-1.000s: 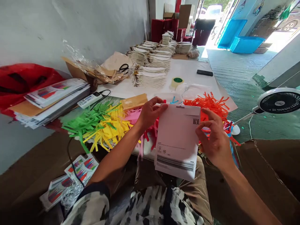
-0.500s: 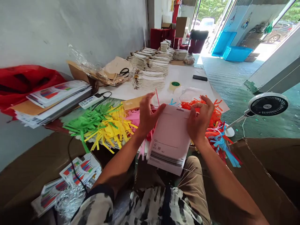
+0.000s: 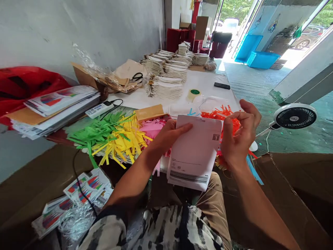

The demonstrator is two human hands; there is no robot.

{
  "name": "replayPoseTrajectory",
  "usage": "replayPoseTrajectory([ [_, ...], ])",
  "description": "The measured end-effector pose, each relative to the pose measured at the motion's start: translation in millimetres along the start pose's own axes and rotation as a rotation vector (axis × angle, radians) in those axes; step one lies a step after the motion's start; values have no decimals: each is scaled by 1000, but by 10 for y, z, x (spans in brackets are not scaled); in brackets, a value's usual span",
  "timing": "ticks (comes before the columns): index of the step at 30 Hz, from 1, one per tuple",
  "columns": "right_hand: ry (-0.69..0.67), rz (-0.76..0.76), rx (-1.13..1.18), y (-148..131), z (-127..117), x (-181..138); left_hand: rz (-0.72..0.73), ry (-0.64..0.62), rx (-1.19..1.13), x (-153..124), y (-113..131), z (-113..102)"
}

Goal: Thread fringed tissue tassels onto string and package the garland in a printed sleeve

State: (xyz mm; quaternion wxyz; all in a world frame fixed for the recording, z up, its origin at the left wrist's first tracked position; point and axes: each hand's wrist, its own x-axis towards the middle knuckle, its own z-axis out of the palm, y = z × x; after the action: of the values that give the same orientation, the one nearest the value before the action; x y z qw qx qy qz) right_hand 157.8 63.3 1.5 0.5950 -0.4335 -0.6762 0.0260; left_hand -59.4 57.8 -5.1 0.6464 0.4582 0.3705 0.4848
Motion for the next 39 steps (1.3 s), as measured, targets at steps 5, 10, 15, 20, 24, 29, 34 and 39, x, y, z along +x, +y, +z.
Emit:
replayPoseTrajectory([
  [5, -469, 27, 79, -97, -335, 33, -39, -28, 9, 71, -25, 78],
  [10, -459, 139, 48, 47, -386, 5, -88, -90, -3, 157, -89, 260],
  [15, -414, 185, 8, 120, -413, -37, -128, -110, -37, 189, -125, 387],
  [20, -387, 162, -59, 57, -436, -46, -123, -113, -66, 191, -144, 430],
  [24, -356, 119, -114, 18, -413, -65, -123, -118, -77, 192, -145, 432],
  [29, -285, 11, -212, 16, -350, -125, -131, -118, -86, 172, -126, 435],
  [34, -171, -113, -273, 0, -332, -146, -123, -111, -87, 147, -151, 392],
  [39, -329, 64, -277, -65, -417, -107, -123, -183, 4, 106, -162, 350],
])
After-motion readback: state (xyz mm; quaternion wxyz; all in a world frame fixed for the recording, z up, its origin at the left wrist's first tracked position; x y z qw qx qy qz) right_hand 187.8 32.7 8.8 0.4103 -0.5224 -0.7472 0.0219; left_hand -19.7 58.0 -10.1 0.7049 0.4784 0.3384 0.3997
